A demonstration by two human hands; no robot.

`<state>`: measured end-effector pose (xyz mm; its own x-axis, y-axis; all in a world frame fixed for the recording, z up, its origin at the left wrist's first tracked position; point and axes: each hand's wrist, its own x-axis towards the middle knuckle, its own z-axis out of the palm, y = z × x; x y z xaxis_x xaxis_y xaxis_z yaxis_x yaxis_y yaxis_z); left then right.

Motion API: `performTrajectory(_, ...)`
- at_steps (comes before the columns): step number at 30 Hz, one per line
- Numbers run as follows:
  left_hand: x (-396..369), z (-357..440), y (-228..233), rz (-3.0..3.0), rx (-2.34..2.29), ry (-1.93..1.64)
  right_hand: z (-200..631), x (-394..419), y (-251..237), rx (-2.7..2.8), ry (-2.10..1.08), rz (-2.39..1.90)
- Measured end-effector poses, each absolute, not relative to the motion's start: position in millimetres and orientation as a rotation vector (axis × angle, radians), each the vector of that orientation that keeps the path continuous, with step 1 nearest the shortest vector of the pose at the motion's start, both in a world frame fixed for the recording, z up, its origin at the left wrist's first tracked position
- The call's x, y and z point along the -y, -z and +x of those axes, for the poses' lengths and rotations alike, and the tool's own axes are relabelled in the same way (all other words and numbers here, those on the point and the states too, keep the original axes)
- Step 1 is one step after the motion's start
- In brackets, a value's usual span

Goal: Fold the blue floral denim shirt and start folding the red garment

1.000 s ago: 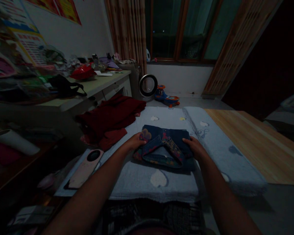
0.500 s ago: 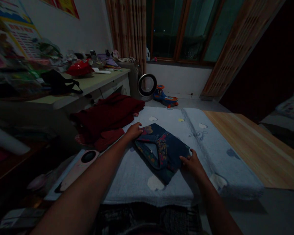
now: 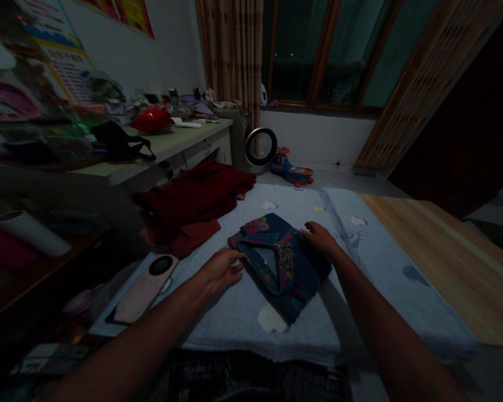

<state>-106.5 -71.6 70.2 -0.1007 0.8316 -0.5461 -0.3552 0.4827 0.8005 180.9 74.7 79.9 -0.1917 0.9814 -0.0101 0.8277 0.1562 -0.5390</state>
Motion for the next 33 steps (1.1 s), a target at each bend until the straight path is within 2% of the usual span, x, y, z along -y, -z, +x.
performTrajectory(5,71,-82,-76,0.270,-1.225,-0.993,154,-101,-79,1.996,-1.010,-1.798)
performTrajectory(17,62,-45,-48,0.509,-1.144,-1.178,149,-112,-83,1.848,-1.382,-1.850)
performTrajectory(26,41,-47,-78,0.665,-1.184,-1.288,198,-90,-93,1.086,-1.949,-1.625)
performTrajectory(30,4,-58,-99,0.814,-1.237,-1.126,217,-52,-93,0.812,-1.998,-1.445)
performTrajectory(33,-31,-63,-115,1.000,-1.325,-0.869,220,-17,-82,0.705,-1.995,-1.285)
